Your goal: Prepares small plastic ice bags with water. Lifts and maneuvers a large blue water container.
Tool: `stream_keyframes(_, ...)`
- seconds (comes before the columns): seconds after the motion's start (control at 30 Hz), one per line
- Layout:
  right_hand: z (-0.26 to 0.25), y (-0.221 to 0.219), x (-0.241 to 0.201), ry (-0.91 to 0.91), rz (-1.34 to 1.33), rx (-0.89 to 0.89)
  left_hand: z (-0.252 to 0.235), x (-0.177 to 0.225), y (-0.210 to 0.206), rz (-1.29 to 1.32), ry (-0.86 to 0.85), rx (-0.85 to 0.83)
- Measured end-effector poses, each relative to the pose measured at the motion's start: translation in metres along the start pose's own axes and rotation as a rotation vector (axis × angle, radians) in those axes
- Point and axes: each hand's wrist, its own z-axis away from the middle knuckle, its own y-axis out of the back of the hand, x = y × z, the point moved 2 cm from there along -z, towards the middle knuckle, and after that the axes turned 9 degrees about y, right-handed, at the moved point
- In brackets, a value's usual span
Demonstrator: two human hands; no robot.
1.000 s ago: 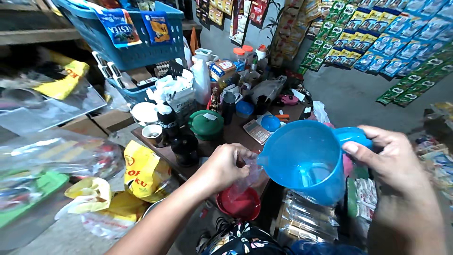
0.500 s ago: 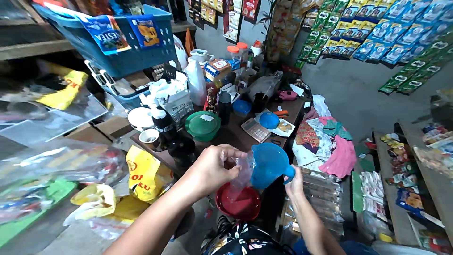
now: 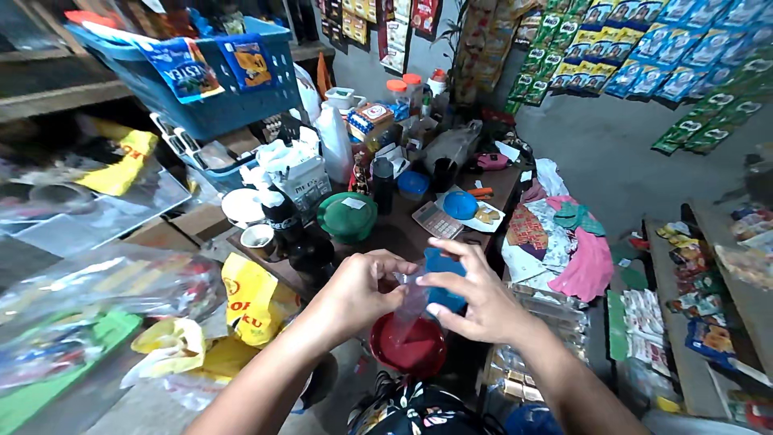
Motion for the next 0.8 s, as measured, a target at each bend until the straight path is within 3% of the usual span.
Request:
stream_keyframes(0.13,-0.018,0.003,-0.003,0.052,0.172,-0.189,0.004,0.001,0.001,-0.035,-0.009,-0.001)
stream_keyframes(0.27,-0.021,0.008,-0.003,0.102,0.099,-0.157,0.01,-0.006,0.0,-0.137,-0.176,0.052)
stream_keyframes(0.5,-0.018,0.012,-0.009,0.085,0.082,-0.069,0.023,-0.011,-0.009,-0.415,-0.478,0.327)
stream_keyframes(0.63,-0.017,0.014,-0.011,0.061,0.052,-0.057,0.023,-0.009,-0.013,-0.385,-0.426,0.444)
stream_keyframes(0.8,-0.013,0.016,-0.009,0.027,-0.015,-0.05,0.022,-0.005,-0.015,-0.442,-0.398,0.391)
